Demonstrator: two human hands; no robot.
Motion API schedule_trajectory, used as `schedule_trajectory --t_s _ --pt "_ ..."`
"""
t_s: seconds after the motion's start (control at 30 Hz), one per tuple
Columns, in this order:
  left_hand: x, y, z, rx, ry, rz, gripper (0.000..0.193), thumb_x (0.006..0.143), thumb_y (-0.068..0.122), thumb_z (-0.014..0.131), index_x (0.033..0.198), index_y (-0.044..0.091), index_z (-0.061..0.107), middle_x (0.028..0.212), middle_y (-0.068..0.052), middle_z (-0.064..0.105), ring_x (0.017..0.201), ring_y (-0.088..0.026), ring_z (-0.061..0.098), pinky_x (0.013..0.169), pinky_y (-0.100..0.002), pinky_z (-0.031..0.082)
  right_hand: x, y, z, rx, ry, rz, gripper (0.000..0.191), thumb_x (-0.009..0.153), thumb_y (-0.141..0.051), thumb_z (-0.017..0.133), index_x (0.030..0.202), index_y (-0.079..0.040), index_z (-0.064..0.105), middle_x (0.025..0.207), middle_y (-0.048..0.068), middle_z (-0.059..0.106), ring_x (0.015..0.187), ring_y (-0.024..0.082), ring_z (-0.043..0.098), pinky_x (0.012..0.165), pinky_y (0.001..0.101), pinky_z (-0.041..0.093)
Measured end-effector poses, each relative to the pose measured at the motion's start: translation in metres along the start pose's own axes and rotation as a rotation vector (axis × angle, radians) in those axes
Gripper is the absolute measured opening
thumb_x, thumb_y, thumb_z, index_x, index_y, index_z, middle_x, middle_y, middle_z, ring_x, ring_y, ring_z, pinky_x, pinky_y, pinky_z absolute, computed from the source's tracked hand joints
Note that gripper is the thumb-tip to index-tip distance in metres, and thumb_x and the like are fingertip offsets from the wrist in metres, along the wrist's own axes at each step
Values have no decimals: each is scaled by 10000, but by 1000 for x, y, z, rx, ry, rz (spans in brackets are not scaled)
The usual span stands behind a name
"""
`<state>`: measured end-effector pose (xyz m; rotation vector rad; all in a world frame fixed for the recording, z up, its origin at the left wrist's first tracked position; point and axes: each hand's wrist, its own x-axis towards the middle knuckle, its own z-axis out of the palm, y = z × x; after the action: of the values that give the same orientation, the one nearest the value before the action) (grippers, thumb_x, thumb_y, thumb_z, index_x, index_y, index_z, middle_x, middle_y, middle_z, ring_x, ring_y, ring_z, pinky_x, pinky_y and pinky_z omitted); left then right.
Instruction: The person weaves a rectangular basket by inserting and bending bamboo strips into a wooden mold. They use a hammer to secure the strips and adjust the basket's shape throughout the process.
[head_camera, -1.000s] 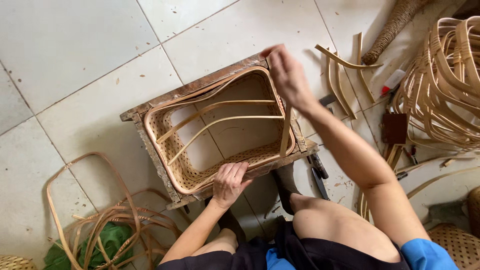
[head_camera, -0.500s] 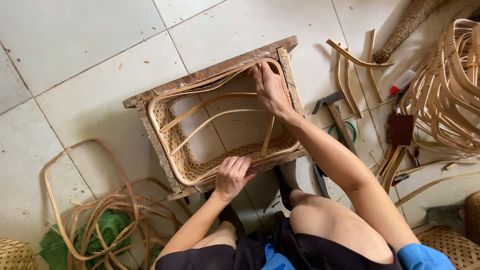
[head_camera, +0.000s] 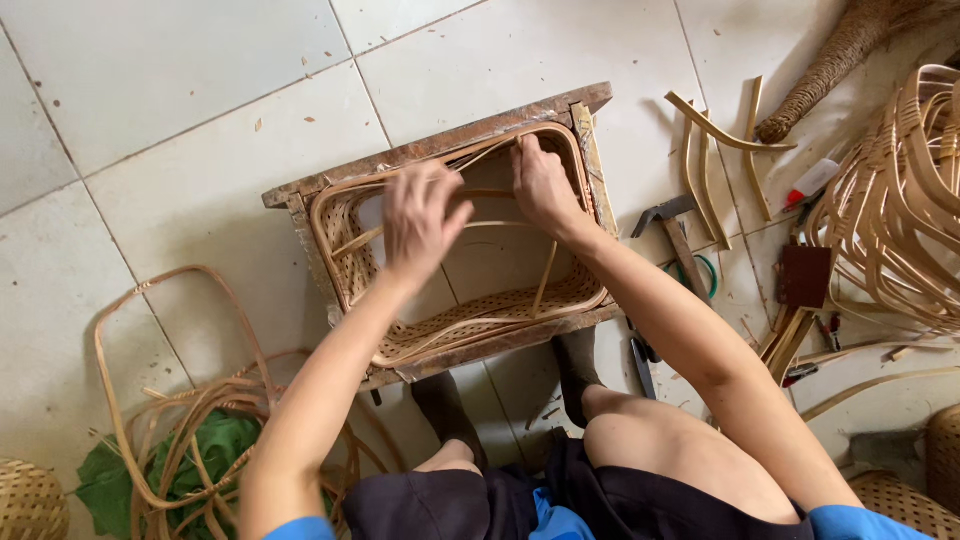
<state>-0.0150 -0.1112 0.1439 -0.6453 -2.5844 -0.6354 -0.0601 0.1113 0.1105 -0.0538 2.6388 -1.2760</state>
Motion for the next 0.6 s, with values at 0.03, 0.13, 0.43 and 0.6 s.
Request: schedule_trajectory --t_s 0.03,0.13,0.43,0.6 --pt "14 -13 7 10 11 -62 383 811 354 796 1030 52 708 1133 -142 625 1068 -327 596 958 -553 486 0 -1 1 -14 -5 10 279 1126 -171 310 1002 9 483 596 134 603 381 177 531 279 319 415" --pt "28 -30 21 38 -89 -152 164 855 226 823 928 112 731 1101 -72 687 1062 -284 653 1008 -587 497 0 -4 2 -64 -26 54 287 1121 -171 347 961 30 474 606 176 623 425 265 561 335 400 444" --pt "27 -53 48 279 -120 100 39 938 3 754 937 13 716 1131 -143 719 999 -244 738 880 -337 634 -1 -5 6 -241 38 -6 241 1082 -132 375 937 40 462 644 258 622 525 380 630 446 482 538" --pt "26 -50 49 205 -76 59 59 929 17 759 975 28 724 1146 -136 719 1012 -258 736 869 -307 641 0 -10 3 -194 -75 137 268 1113 -118 293 974 30 468 679 220 639 530 320 641 430 452 552"
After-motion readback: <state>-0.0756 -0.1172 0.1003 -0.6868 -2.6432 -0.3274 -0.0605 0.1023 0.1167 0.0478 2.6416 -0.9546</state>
